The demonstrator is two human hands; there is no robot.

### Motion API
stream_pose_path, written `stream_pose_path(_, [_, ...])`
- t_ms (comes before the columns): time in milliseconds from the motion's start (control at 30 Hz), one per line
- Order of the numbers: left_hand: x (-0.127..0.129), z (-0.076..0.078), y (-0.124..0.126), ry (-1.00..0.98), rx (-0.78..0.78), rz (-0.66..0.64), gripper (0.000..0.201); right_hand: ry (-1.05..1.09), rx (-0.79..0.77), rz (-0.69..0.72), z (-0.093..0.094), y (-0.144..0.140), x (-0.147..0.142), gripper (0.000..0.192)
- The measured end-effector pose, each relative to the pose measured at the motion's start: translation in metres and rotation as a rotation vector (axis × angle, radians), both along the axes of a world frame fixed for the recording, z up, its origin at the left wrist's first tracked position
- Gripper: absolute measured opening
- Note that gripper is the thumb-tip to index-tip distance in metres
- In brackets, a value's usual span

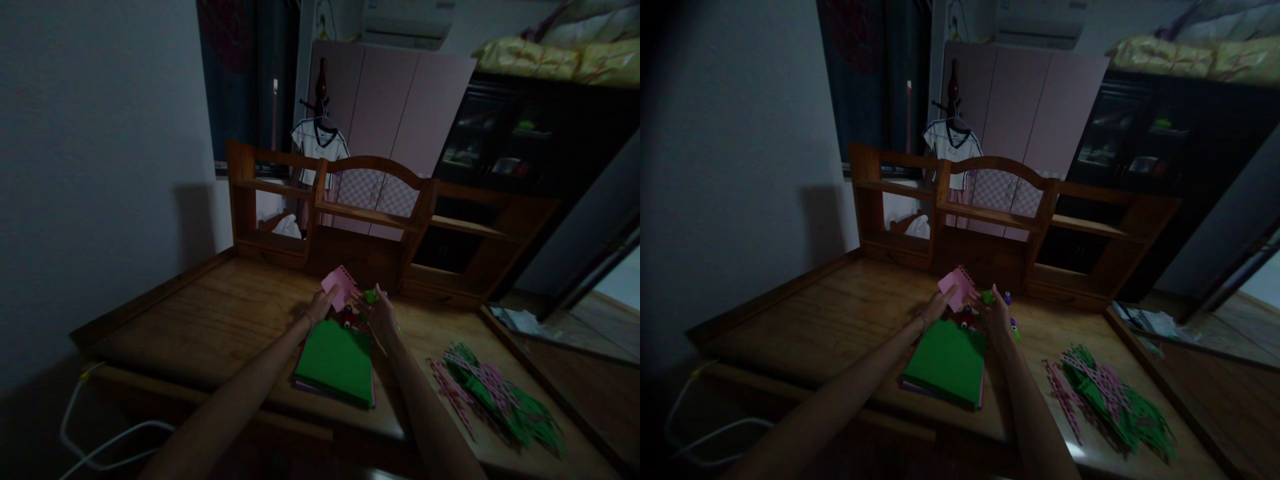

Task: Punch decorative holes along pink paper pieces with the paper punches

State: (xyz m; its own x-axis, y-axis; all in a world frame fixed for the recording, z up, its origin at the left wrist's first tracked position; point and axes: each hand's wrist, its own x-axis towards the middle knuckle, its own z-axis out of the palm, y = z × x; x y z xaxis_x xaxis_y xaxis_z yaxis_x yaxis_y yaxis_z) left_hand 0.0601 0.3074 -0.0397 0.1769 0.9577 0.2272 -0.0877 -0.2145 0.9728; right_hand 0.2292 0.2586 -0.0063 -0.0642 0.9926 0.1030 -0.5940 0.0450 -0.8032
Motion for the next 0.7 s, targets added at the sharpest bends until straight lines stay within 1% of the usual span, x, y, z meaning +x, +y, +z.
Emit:
stream_pose_path(200, [0.0007, -0.0058, 0.0052, 0.003, -0.002, -0.010, 0.063, 0.013, -0.006, 0.005, -0.0013, 0.0026, 0.0008, 0.025])
stream_pose_path(400, [0.0006, -0.0075, 0.0082, 0.010, 0.038, 0.020, 0.062, 0.019, 0.001, 0.016, -0.0020, 0.0034, 0.0012, 0.024])
stream_pose_path(533, [0.0005, -0.0077, 0.0084, 0.061, 0.045, 0.021, 0.062, 0.019, 0.012, 0.010, -0.0016, 0.0028, 0.0008, 0.023])
stream_pose_path(600, [0.0007, -0.0080, 0.0085, 0.098, 0.091, 0.040, 0.058, 0.025, 0.009, 0.009, -0.0020, 0.0037, 0.0011, 0.024])
stream_pose_path(700, [0.0001, -0.0084, 0.0081, 0.212, 0.141, 0.065, 0.053, 0.043, -0.004, -0.011, -0.0031, 0.0056, 0.0021, 0.023])
